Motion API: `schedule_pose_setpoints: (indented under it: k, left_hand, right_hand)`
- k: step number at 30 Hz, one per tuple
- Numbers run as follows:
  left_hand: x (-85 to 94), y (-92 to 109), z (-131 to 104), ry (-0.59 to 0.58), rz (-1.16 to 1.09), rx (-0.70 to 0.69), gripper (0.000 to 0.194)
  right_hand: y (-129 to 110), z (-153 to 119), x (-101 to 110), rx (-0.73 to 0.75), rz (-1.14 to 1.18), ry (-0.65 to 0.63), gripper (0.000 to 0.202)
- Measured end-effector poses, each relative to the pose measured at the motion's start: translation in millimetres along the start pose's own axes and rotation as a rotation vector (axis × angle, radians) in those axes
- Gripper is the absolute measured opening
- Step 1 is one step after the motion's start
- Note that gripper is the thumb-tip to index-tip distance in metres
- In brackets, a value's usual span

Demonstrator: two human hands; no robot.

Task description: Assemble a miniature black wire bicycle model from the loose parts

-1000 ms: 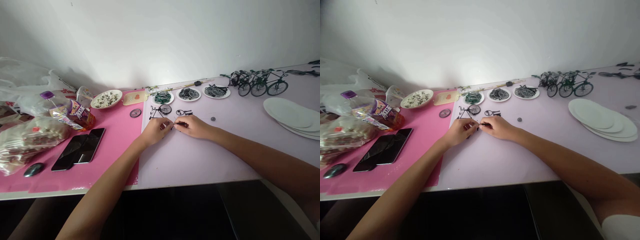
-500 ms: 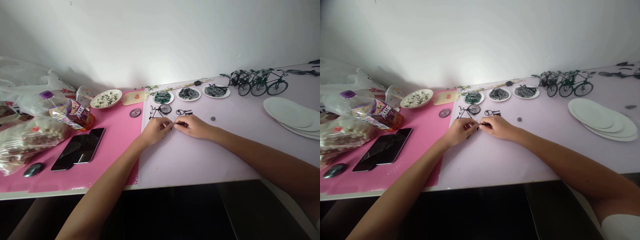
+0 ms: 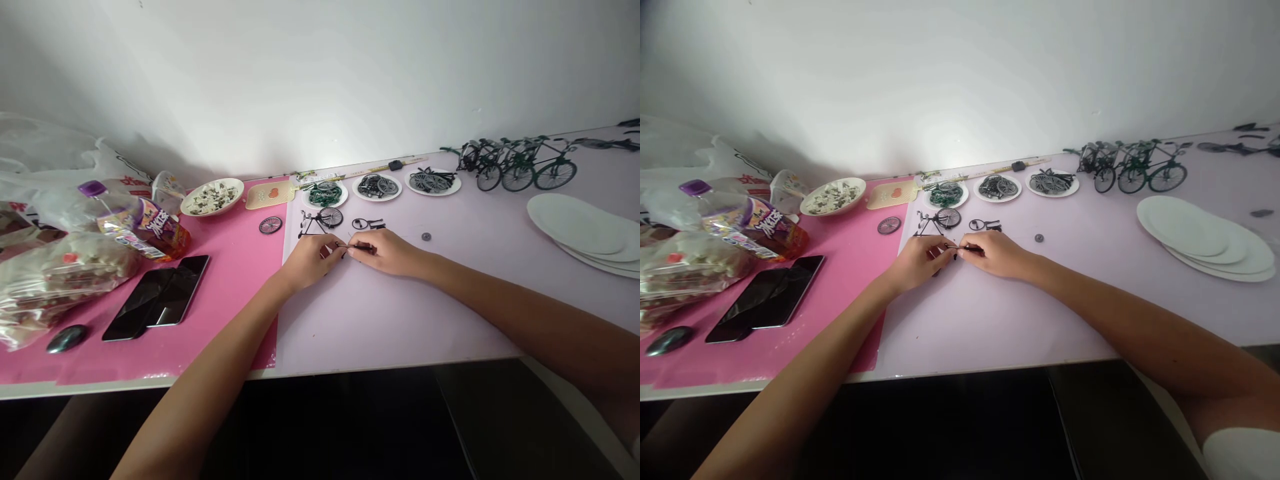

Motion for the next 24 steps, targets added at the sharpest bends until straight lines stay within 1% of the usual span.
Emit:
schedule_pose_setpoints:
  k: [5,16,20,24]
  left_hand:
    - [0.5,1.0,-0.3,-0.003,0.001,0.005,0.021]
    - [0.4,-0.3,0.4,-0.004,0.019,0.007,0.021]
    - [0.0,-0.6,0.4,-0.005,0.010,-0.006,0.022]
    - [0.1,-0.2,0.2,0.007,-0.009,-0.008,0.024]
  right_hand:
    - [0.9,0.2,-0.3,0.004,-0.009,-0.001,0.016]
    - [0.9,0.4,-0.6,-0.007,-0.031,-0.015,0.020]
    - [1.4,0.6,-0.4,-0.001,-0.033,-0.007,0.018]
    - [4.4,1.0,-1.4,-0.002,-0.022,-0.035,0.025]
Point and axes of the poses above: each hand's wrist, its own z-axis towards the middle knuckle, its own x-axis out of the back of the hand, y = z × x, the point moved 3 cm from there along z, towards the middle knuckle, and after that the axes turned 5 degrees about -y, right-handed, at the moved point
